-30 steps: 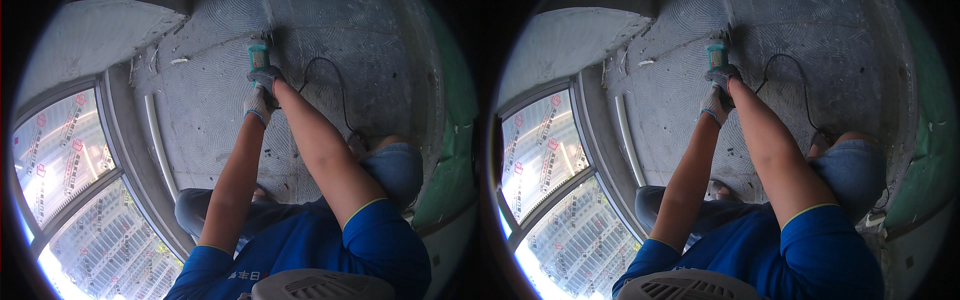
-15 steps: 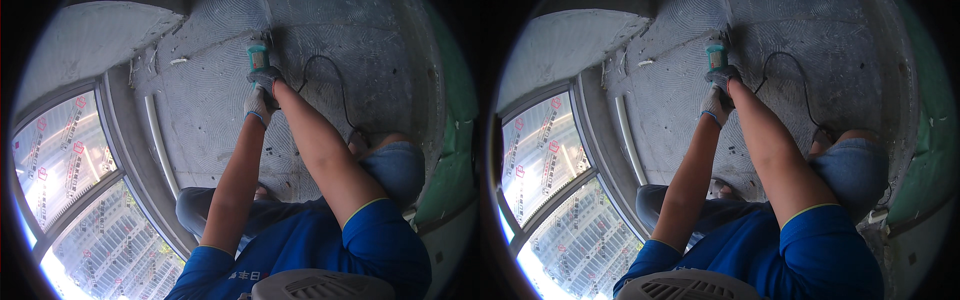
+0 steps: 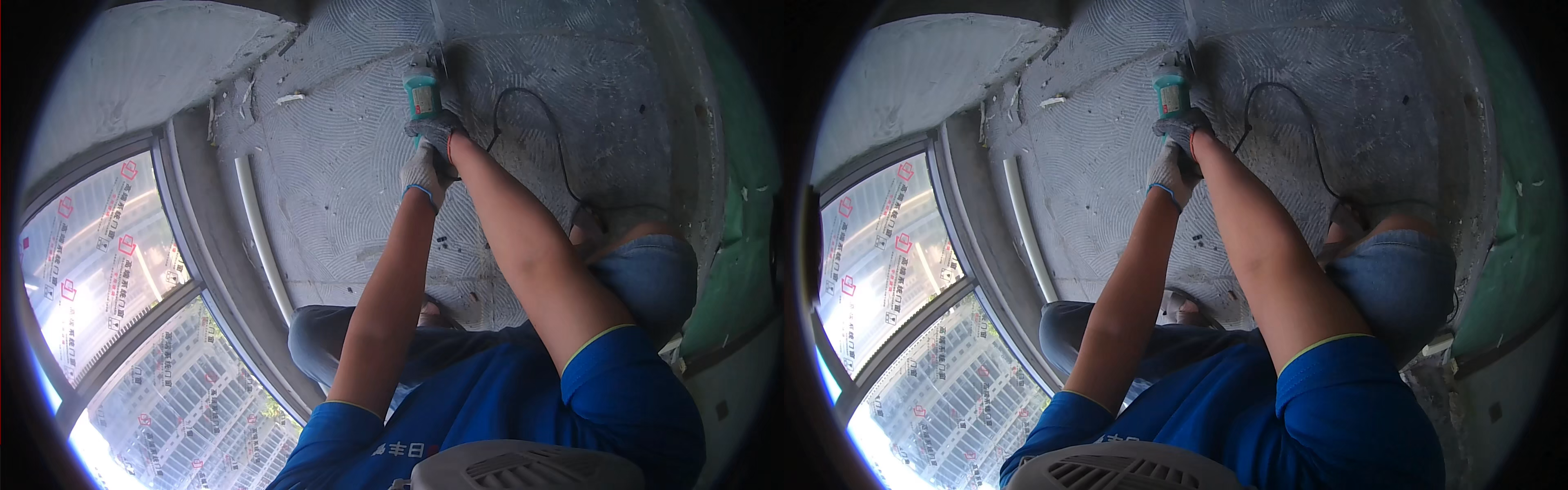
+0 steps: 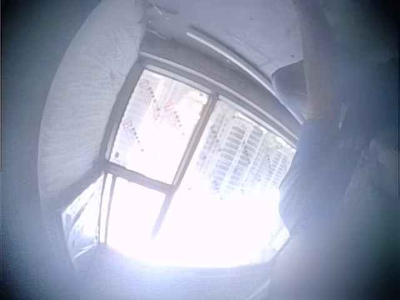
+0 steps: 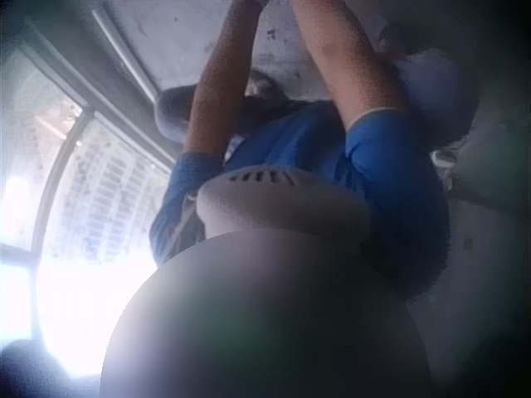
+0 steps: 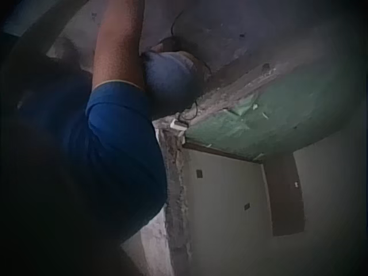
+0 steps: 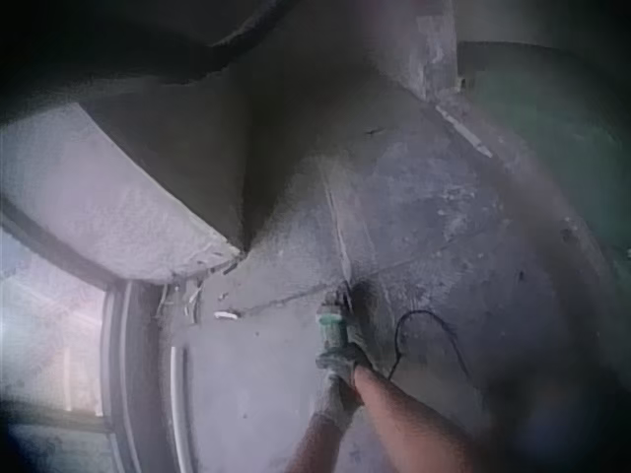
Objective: Using an angle grinder to smooth or cut into a concrete or tiled floor surface during renovation.
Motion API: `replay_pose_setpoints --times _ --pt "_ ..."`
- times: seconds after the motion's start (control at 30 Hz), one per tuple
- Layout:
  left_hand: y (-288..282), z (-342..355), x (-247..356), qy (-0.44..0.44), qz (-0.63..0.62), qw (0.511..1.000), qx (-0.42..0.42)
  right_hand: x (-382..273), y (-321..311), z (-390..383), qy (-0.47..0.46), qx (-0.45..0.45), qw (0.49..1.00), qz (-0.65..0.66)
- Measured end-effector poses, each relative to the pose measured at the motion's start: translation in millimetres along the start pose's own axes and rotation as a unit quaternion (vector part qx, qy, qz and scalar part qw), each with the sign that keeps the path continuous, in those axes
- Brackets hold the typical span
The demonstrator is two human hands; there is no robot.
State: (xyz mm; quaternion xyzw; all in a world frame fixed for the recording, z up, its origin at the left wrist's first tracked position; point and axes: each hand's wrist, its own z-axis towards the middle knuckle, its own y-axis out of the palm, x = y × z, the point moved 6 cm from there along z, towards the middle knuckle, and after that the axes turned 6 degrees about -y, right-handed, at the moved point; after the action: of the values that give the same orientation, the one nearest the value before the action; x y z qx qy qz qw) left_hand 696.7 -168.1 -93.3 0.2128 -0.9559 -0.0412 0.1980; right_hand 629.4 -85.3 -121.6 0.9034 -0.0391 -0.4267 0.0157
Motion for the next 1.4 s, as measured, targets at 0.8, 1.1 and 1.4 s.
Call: replay_pose_setpoints --times 0.8,1.1,1.4 --pt "-16.7 -3.8 -9.6 -0.011 -0.025 1.0 -0.013 3.7 10.1 -20.0 0.03 -0.006 0.999 0.016" --pt "-12.3 -3.0 -8.9 0.016 -0.029 0.999 -0.019 13.4 8.3 -6.2 -0.002 0.026 1.0 0.009" --pt "-9.7 -28.9 -7.4 0.021 -0.016 0.999 -0.021 -0.3 5.0 -20.3 -0.003 0.013 1.0 -0.002"
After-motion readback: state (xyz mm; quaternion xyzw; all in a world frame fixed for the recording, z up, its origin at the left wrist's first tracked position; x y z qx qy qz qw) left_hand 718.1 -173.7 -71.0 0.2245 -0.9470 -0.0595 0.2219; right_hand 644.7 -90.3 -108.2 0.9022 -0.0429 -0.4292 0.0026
